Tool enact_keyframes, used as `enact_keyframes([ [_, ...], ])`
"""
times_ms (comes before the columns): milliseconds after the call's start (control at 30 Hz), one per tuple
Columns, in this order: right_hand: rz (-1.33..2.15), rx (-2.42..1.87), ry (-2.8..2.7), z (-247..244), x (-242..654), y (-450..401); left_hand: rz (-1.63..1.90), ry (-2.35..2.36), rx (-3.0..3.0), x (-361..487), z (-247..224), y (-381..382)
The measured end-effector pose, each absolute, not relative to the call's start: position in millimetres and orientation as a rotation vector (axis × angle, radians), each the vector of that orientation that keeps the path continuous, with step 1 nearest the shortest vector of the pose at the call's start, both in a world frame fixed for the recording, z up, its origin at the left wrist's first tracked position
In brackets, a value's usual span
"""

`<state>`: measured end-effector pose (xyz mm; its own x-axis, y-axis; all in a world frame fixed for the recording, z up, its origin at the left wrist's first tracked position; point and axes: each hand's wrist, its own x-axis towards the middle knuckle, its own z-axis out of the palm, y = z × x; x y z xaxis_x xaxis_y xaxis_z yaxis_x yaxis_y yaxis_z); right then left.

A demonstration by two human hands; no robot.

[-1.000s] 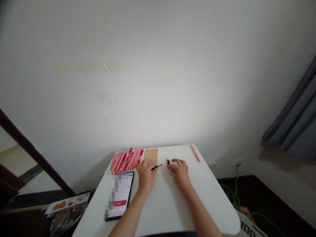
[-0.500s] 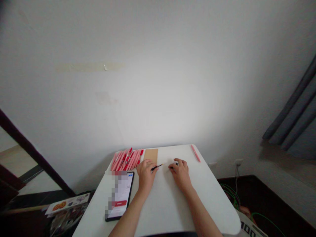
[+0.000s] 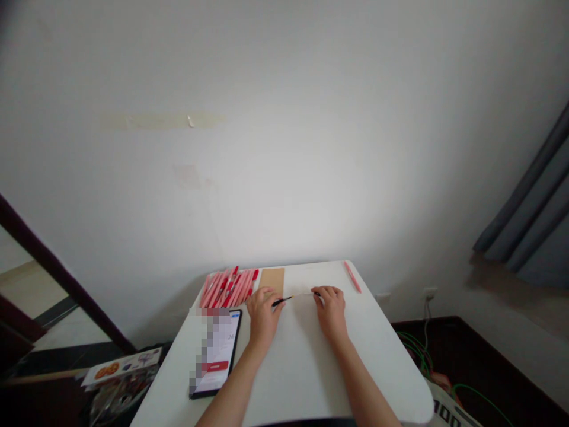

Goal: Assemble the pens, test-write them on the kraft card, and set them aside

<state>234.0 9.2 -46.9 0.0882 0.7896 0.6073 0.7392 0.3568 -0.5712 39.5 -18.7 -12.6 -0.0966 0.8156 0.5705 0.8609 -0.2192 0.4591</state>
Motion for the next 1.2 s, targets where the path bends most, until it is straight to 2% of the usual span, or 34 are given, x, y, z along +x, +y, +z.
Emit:
enact_keyframes([
  [667, -0.009, -1.285, -1.747, -44, 231, 7, -1.207, -1.873, -2.105, 42, -13, -20],
  [1200, 0.088, -1.257, -1.861, -37, 228, 2, -1.161, -1.811, -2.186, 46, -14, -22],
])
